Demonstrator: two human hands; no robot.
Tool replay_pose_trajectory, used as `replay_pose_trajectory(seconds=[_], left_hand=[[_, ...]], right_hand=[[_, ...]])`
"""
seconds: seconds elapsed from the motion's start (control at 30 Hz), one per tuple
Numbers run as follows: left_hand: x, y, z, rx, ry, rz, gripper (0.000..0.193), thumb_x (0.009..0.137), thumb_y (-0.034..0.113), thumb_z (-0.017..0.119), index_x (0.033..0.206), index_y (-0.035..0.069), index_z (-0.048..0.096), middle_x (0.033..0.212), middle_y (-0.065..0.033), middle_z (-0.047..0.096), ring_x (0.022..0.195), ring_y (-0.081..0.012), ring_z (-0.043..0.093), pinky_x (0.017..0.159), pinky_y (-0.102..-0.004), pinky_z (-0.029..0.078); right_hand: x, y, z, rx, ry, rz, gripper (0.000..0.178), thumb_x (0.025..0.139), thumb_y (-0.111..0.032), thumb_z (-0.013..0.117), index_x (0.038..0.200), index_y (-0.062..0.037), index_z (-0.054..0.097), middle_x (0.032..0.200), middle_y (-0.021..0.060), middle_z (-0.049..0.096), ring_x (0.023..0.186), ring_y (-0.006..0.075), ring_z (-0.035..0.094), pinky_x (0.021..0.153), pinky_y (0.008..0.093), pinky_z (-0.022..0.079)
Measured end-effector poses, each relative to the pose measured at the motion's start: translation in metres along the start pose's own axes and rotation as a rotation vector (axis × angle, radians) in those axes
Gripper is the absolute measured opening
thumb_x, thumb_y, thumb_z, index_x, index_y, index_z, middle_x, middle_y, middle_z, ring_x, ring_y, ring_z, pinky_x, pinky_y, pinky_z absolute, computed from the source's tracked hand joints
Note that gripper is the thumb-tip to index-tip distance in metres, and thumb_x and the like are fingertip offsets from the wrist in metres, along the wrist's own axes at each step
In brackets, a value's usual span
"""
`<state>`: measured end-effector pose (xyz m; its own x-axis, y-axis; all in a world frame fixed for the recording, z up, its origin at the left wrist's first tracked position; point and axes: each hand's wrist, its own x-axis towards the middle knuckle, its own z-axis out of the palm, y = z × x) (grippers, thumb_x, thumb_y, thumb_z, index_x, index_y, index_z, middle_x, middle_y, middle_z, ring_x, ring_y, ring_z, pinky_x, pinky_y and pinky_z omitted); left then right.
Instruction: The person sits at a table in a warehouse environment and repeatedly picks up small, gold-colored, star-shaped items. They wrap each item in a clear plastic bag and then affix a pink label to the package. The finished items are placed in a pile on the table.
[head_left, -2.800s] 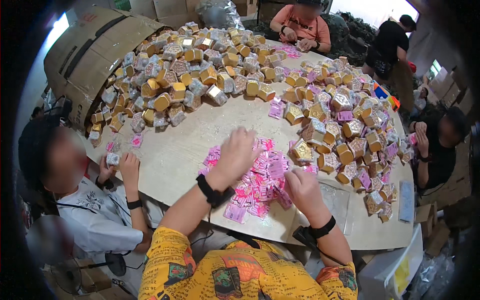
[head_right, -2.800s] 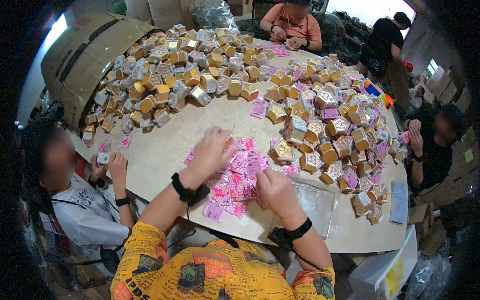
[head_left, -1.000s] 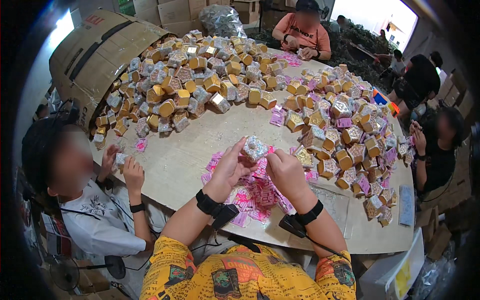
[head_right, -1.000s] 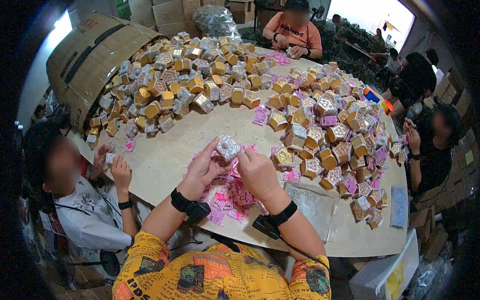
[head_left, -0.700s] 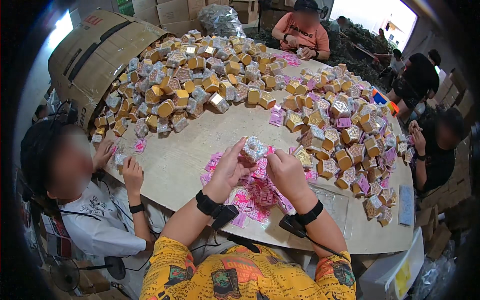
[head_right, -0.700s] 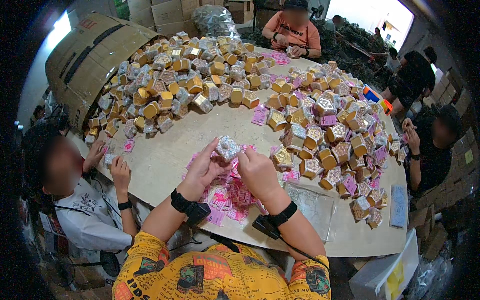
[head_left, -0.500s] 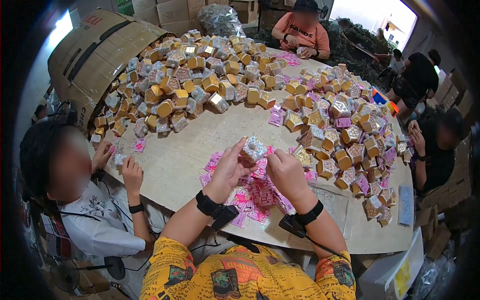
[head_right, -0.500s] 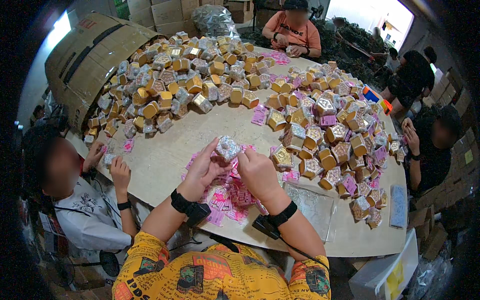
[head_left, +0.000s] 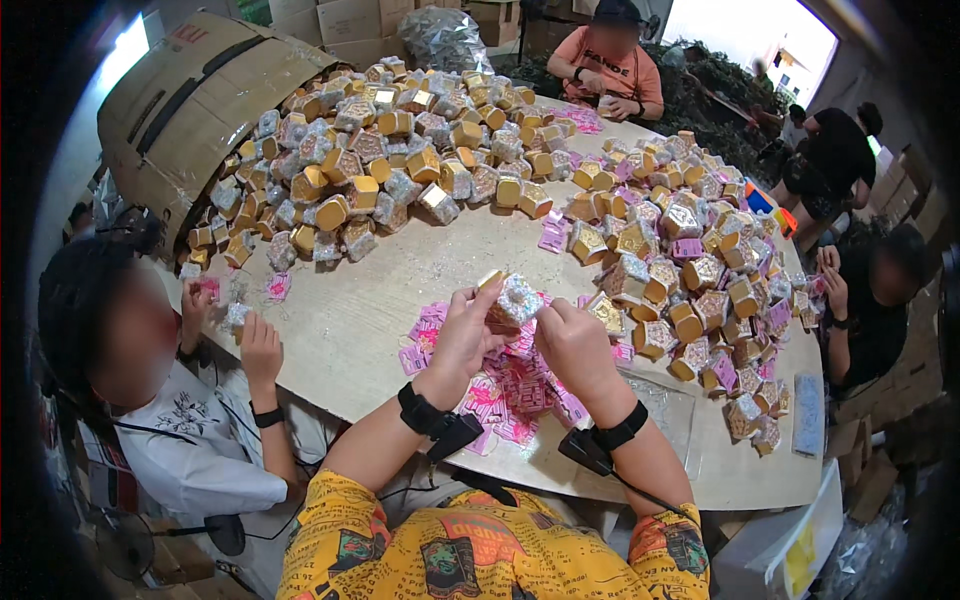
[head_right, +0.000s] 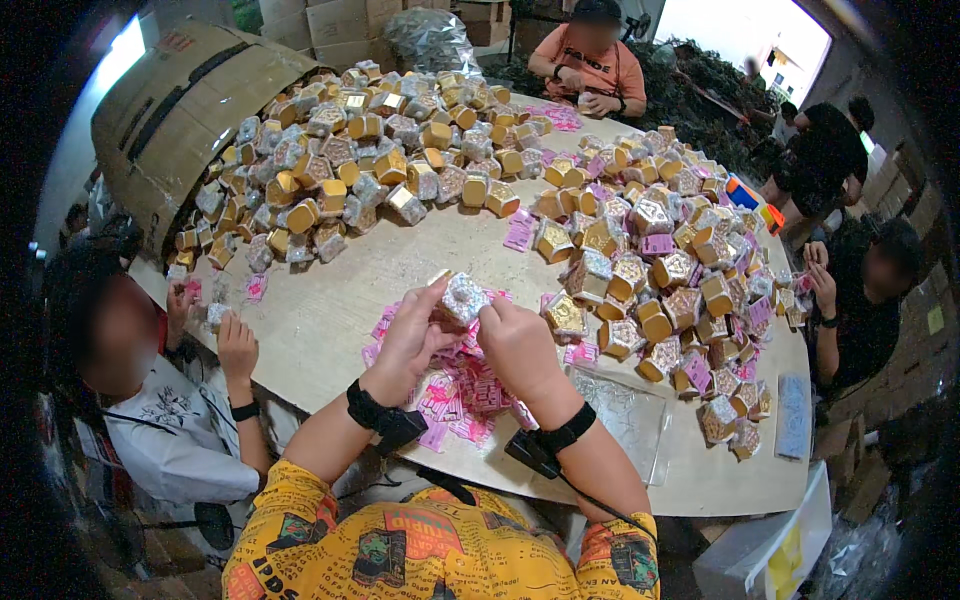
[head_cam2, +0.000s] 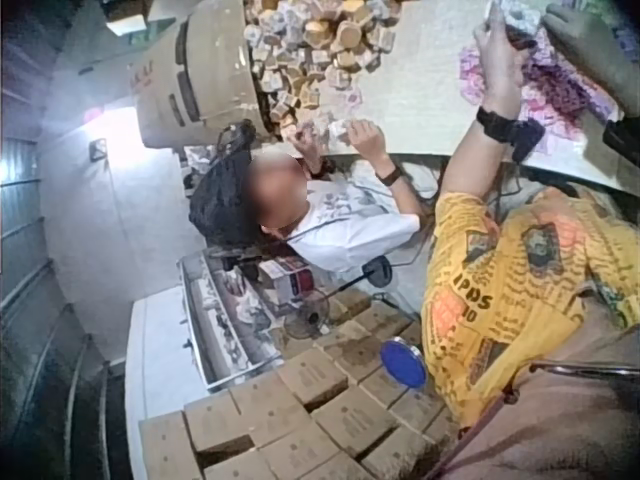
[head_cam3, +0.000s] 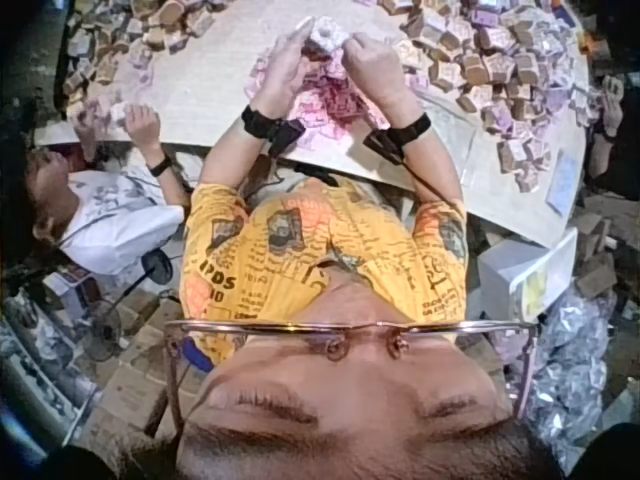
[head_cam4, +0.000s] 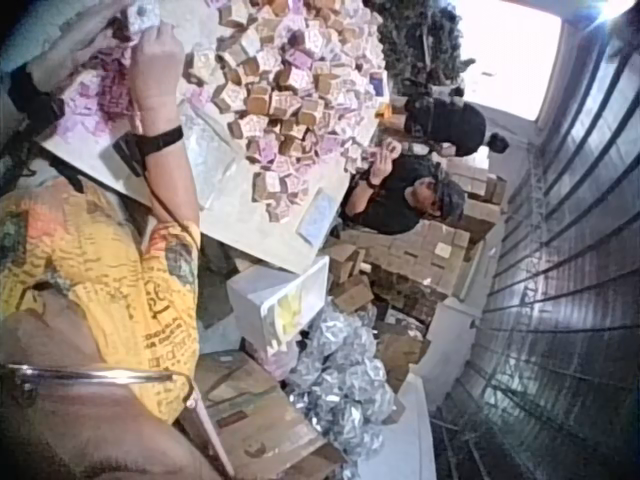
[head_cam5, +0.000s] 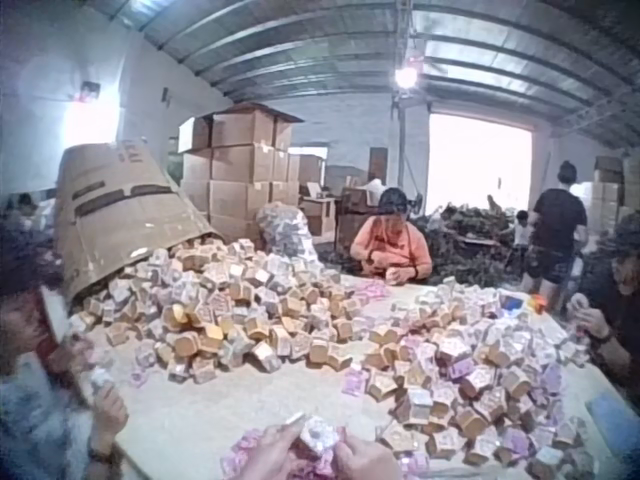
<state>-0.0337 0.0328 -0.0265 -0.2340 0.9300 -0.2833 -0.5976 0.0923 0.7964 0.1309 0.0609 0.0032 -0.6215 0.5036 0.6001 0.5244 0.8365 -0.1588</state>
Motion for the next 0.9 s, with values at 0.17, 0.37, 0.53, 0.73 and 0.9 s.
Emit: replay_pose_trajectory(seconds=[0.17,0.37,0.53,0.73,0.9], left_hand=[[-0.006,0.004,0.000,-0.009,0.005,-0.003,0.053,0.088,0.039,0.069,0.117,0.006,0.039,0.100,-0.0128,0.060,0.084,-0.0226,0.066,0.066,-0.0392,0.057],[-0.011,0.009,-0.001,-0.009,-0.098,-0.037,0.042,0.092,0.037,0.064,0.116,0.008,0.043,0.101,-0.0119,0.059,0.085,-0.0218,0.064,0.068,-0.0387,0.057],[-0.022,0.012,0.002,0.020,-0.158,-0.060,0.035,0.096,0.035,0.057,0.118,0.009,0.046,0.106,-0.0096,0.058,0.092,-0.0201,0.062,0.072,-0.0360,0.056],[-0.021,0.000,0.002,0.056,-0.138,-0.056,0.042,0.096,0.037,0.056,0.124,0.008,0.045,0.104,-0.0095,0.058,0.085,-0.0196,0.065,0.068,-0.0346,0.057],[-0.025,0.007,-0.004,0.280,-0.226,-0.118,0.051,0.095,0.033,0.059,0.133,0.007,0.037,0.104,-0.0108,0.057,0.072,-0.0180,0.066,0.059,-0.0300,0.055]], right_hand=[[0.001,0.001,0.000,0.238,-0.011,0.150,0.009,0.079,-0.004,0.067,0.086,0.0008,0.065,0.074,0.0109,0.061,0.064,0.0245,0.063,0.056,0.0342,0.050],[0.002,0.011,-0.024,0.924,-0.227,0.608,0.013,0.085,-0.010,0.071,0.088,0.0027,0.070,0.071,0.0047,0.067,0.059,0.0082,0.062,0.054,0.0222,0.050],[0.000,0.016,-0.014,1.044,-0.246,0.674,0.016,0.083,-0.012,0.074,0.077,0.0016,0.067,0.062,0.0032,0.062,0.053,0.0084,0.058,0.047,0.0227,0.044],[-0.007,0.022,-0.004,0.995,-0.243,0.676,0.019,0.084,-0.012,0.073,0.073,0.0012,0.063,0.062,0.0043,0.062,0.053,0.0089,0.059,0.047,0.0218,0.045],[-0.005,0.059,-0.028,1.025,-0.188,0.739,0.015,0.082,-0.010,0.072,0.076,0.0000,0.064,0.064,0.0063,0.064,0.055,0.0118,0.062,0.050,0.0242,0.049]])
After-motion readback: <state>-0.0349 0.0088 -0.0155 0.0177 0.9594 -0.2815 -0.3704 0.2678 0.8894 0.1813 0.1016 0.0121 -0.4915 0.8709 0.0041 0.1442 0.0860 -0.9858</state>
